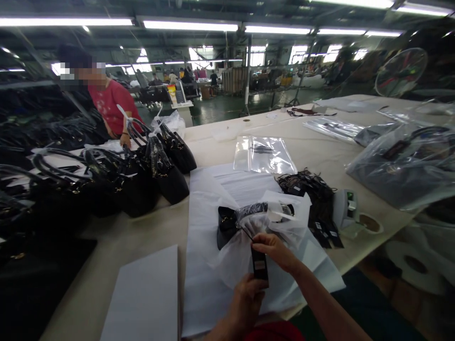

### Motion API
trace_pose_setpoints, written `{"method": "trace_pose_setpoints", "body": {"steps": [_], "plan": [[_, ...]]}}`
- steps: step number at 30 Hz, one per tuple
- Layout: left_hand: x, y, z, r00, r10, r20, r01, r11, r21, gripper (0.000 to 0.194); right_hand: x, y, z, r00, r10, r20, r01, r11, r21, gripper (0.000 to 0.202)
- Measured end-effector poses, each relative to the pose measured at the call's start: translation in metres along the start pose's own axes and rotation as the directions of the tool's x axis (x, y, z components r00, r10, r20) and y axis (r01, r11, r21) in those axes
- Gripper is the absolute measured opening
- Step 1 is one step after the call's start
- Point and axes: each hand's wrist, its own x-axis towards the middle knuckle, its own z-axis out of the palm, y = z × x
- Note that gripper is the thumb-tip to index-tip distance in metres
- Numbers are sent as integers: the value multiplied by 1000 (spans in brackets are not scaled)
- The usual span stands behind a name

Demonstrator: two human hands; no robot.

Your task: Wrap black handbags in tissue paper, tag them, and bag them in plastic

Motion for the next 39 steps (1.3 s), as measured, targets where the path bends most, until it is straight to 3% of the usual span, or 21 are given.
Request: {"method": "trace_pose_setpoints", "body": {"steps": [1, 2, 4, 6, 9, 11, 15, 19, 22, 25, 27, 29, 31, 35, 37, 39], "plan": [[-1, -2, -6, 972, 231, -44, -215, 950, 225, 34, 0, 2, 1, 999, -19, -33, 18, 999, -29, 18], [-1, -4, -12, 900, 430, -66, -360, 822, 442, 38, 2, 3, 3, 996, -43, -74, 38, 997, -69, 17], [2, -7, -26, 759, 645, -94, -384, 559, 735, 42, 5, 7, 4, 986, -90, -142, 66, 984, -165, 17], [10, -8, -40, 720, 687, -100, -302, 439, 846, 39, 8, 10, 4, 981, -120, -152, 81, 968, -238, 16], [23, -6, -61, 748, 660, -77, -279, 417, 865, 24, 12, 14, 4, 971, -116, -209, 35, 934, -355, 17], [30, -2, -78, 755, 651, -80, -275, 425, 863, 26, 13, 17, 8, 955, -117, -272, -18, 893, -449, 18], [42, 10, -118, 745, 642, -181, -192, 466, 863, 28, 15, 23, 19, 969, -70, -236, -75, 829, -554, 15], [56, 26, -152, 729, 645, -228, -131, 458, 879, 28, 17, 29, 25, 953, -42, -299, -143, 809, -570, 11], [69, 38, -168, 728, 652, -210, -114, 417, 902, 30, 18, 34, 25, 948, -41, -315, -152, 813, -563, 13], [84, 44, -176, 782, 603, -158, -112, 385, 916, 31, 18, 37, 25, 940, -47, -338, -154, 826, -542, 16], [95, 45, -179, 852, 502, -149, -74, 397, 915, 30, 16, 41, 26, 946, -63, -318, -123, 838, -532, 14], [101, 48, -178, 893, 419, -165, -43, 443, 895, 25, 12, 49, 27, 944, -90, -317, -86, 862, -500, 19], [103, 57, -172, 889, 433, -148, -110, 516, 850, 32, 4, 63, 26, 919, -94, -383, -99, 884, -456, 30], [97, 95, -145, 822, 566, -60, -388, 634, 669, 50, -16, 95, 18, 840, -90, -536, -184, 880, -437, 28], [99, 116, -128, 818, 571, -63, -433, 685, 586, 56, -26, 105, 9, 845, -106, -525, -186, 861, -473, 22], [106, 132, -114, 848, 524, -81, -418, 754, 506, 62, -35, 108, -2, 858, -87, -505, -211, 838, -503, 16]]}}
